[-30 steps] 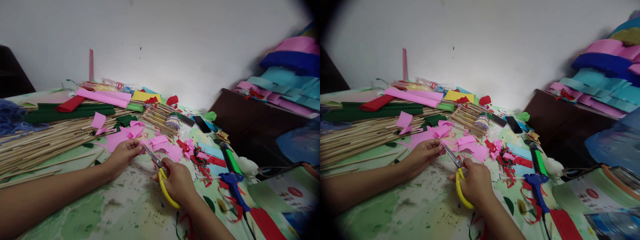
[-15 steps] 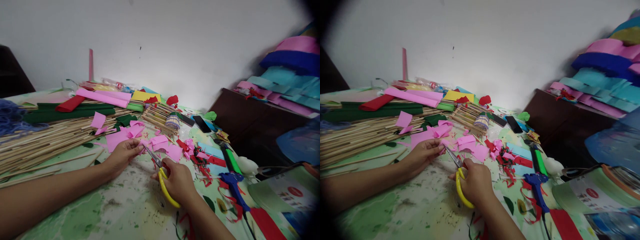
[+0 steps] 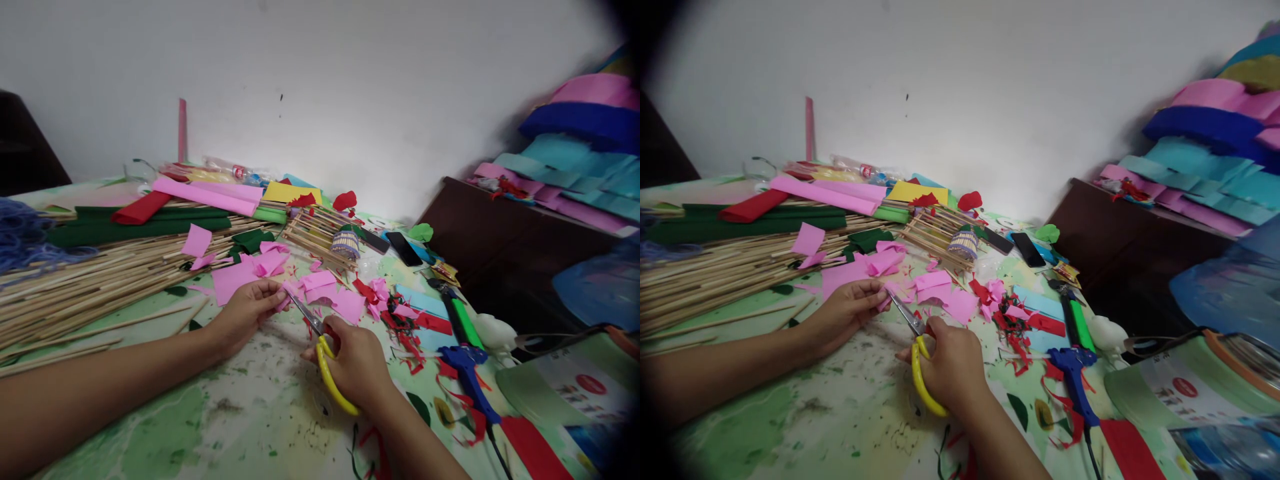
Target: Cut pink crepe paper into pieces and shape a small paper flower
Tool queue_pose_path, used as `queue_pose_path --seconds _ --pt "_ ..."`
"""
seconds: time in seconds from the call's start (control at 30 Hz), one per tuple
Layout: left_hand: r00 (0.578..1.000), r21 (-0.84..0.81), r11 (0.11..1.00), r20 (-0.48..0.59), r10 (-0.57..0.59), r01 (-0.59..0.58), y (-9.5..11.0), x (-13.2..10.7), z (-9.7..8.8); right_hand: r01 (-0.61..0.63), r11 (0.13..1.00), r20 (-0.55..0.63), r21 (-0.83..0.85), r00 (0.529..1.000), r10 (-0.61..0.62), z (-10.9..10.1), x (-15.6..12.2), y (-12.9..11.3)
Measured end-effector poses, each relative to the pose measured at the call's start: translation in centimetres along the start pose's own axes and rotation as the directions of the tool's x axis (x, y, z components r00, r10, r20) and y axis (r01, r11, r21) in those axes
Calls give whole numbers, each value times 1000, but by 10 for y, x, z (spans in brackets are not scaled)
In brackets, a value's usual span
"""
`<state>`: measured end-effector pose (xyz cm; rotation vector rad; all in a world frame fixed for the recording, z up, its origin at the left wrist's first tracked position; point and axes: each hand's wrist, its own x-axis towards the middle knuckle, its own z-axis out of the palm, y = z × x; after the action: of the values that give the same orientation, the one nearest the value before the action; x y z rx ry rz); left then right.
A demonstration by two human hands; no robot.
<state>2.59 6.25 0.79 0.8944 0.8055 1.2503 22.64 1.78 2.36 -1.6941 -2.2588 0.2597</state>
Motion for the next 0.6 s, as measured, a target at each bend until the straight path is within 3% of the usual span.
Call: queue_pose_path --seconds 0.6 --pt "1000 -3 1000 14 -25 25 2 -1 2 -11 1000 -18 -16 1000 11 -1 1 0"
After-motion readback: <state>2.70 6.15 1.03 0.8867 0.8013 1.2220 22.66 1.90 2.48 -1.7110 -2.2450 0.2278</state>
